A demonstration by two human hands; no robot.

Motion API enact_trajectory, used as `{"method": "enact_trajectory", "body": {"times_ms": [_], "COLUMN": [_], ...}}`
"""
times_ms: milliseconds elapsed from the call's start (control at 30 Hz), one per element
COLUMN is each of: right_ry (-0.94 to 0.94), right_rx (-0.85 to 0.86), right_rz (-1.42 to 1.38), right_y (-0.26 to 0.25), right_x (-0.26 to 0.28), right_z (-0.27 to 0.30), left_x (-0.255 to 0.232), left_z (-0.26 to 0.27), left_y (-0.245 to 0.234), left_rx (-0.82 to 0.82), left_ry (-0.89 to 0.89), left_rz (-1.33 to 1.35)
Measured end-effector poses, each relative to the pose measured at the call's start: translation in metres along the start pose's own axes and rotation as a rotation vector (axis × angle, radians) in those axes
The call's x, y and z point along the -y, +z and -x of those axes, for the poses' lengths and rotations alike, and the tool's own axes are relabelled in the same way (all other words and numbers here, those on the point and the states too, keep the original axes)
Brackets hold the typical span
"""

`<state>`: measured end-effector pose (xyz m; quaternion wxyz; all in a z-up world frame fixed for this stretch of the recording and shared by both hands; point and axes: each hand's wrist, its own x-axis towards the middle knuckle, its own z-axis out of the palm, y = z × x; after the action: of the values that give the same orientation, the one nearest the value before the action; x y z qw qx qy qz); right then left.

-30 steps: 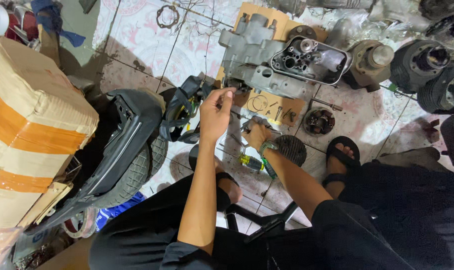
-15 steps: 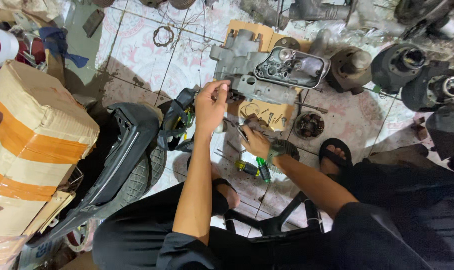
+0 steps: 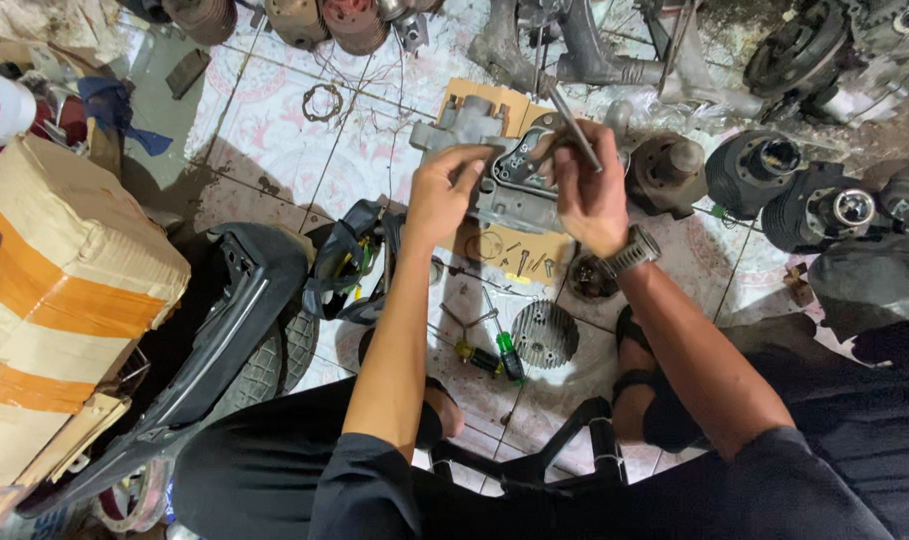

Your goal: The person sits cross-legged and uses a screwdriver to tighten screws on a small engine component. They then place the component on a larger engine block and continue to tighten screws with the screwdriver.

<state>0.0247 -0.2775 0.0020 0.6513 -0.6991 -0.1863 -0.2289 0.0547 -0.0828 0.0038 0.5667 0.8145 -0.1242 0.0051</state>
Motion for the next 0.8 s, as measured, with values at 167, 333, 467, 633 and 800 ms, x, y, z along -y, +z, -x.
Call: {"method": "enact_trajectory", "body": {"times_ms": [167,333,467,633,800], "right_ry": [0.04,0.098,0.118,0.137,0.052], "right_rx": [-0.002,0.048,0.103,0.121,0.206], "right_rz": [0.04,0.129,0.178,0.215,0.334], "right_y": [0.009,0.01,0.01,0.009,0.005], "right_x": [-0.019,-0.027,-0.034,-0.033,-0.032], "right_z": [0.001,0.003,0.007,0.006,0.003], "left_x": [0.024,0.043,0.04,0.039,0.036], "left_z": [-0.008,-0.007,-0.004,-0.005,-0.008], "left_y": [0.014,0.02,0.021,0.02,0.021], "left_rx": [0.066,0.109,0.084,0.091,0.091], "left_ry": [-0.02,-0.111,-0.129,-0.128,-0.085], "left_rz": [-0.058,-0.099,-0.075,-0.093,-0.001]}}
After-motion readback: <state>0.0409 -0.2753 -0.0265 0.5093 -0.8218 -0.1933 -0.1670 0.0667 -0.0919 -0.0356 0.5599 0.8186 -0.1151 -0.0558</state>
